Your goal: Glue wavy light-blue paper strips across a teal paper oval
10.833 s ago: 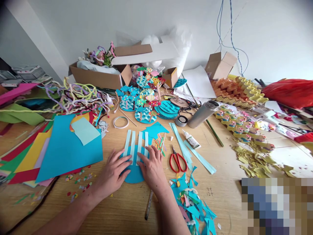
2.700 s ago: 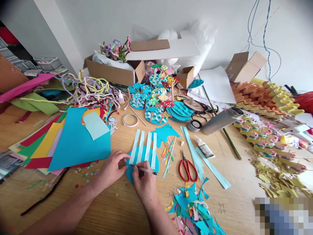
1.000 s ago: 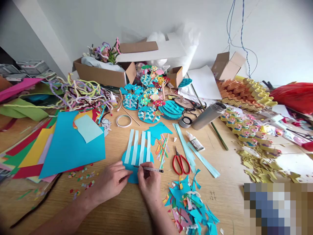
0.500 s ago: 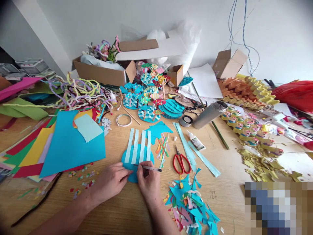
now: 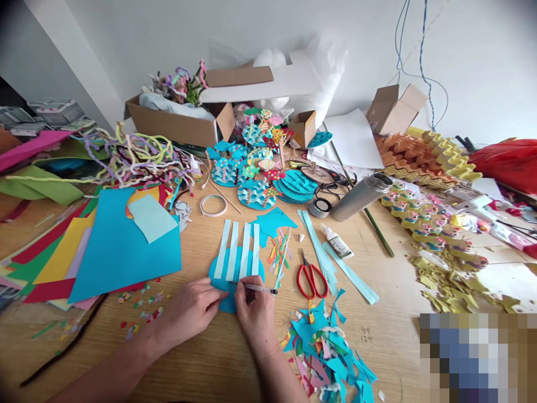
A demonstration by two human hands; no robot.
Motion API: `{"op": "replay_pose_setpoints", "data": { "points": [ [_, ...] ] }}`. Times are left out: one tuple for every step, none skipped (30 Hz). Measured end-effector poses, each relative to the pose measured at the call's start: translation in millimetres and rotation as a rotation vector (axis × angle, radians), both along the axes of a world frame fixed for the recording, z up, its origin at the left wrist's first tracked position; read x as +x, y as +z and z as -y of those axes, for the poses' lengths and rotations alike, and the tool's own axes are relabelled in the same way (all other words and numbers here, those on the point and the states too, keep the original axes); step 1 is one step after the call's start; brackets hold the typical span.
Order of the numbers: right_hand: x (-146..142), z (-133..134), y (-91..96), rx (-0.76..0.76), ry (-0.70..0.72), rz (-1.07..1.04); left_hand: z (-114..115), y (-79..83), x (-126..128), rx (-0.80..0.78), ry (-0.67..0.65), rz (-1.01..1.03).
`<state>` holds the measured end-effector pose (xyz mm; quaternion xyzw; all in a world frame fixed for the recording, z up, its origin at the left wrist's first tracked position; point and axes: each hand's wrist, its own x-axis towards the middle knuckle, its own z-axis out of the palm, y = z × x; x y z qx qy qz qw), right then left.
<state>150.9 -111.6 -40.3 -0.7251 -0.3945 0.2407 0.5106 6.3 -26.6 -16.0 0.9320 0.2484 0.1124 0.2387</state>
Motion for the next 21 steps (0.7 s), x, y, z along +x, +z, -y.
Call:
{"op": "replay_pose_setpoints", "data": {
  "points": [
    [0.0,0.0,0.1,0.002,0.000,0.000,-0.1,0.0,0.1,0.000,0.000,0.002],
    [0.0,0.1,0.1,0.002,0.001,0.003,-0.2,0.0,0.2,0.000,0.000,0.005],
    [0.0,0.4,0.1,0.001,0.000,0.009,-0.2,0.2,0.3,-0.001,0.001,0.010],
    [0.0,0.7,0.2,-0.001,0.001,0.015,-0.2,0.5,0.4,-0.002,0.001,0.014],
    [0.0,1.1,0.3,-0.004,0.002,0.022,-0.1,0.9,0.6,-0.004,0.001,0.016],
    [0.1,1.4,0.4,-0.006,0.003,0.027,-0.1,1.3,0.7,-0.005,0.000,0.017],
    [0.1,1.6,0.6,-0.008,0.004,0.031,0.0,1.7,0.7,-0.007,-0.002,0.018],
    [0.2,1.7,0.9,-0.008,0.004,0.033,0.0,2.0,0.8,-0.006,-0.002,0.018],
    [0.3,1.6,1.4,-0.007,0.006,0.035,-0.1,2.3,0.9,-0.006,-0.004,0.018],
    [0.3,1.3,1.9,-0.006,0.007,0.037,-0.2,2.4,1.0,-0.005,-0.005,0.018],
    [0.4,0.9,2.5,-0.004,0.008,0.038,-0.4,2.5,1.1,-0.005,-0.005,0.019],
    [0.3,0.5,3.1,-0.003,0.007,0.039,-0.6,2.5,1.2,-0.005,-0.005,0.019],
    [0.2,0.1,3.7,-0.001,0.007,0.039,-0.8,2.5,1.3,-0.007,-0.005,0.018],
    [0.0,-0.2,4.4,-0.002,0.007,0.039,-1.0,2.5,1.4,-0.008,-0.005,0.018],
    [-0.4,-0.3,5.1,-0.002,0.005,0.039,-1.1,2.6,1.4,-0.007,-0.005,0.018],
    [-0.8,-0.3,5.7,-0.003,0.004,0.039,-1.2,2.6,1.4,-0.006,-0.005,0.017],
    [-1.2,0.0,6.4,-0.004,0.004,0.037,-1.2,2.6,1.3,-0.005,-0.005,0.014],
    [-1.5,0.4,7.1,0.000,0.004,0.032,-1.2,2.4,1.2,-0.005,-0.003,0.011],
    [-1.5,1.1,7.9,0.010,-0.002,0.024,-1.0,2.1,1.0,-0.005,-0.001,0.009],
    [-1.3,1.9,8.8,0.026,-0.015,0.016,-0.9,1.6,0.7,-0.005,0.003,0.010],
    [-0.6,2.9,9.7,0.048,-0.038,0.011,-0.7,0.9,0.4,-0.007,0.005,0.014]
  ]
}}
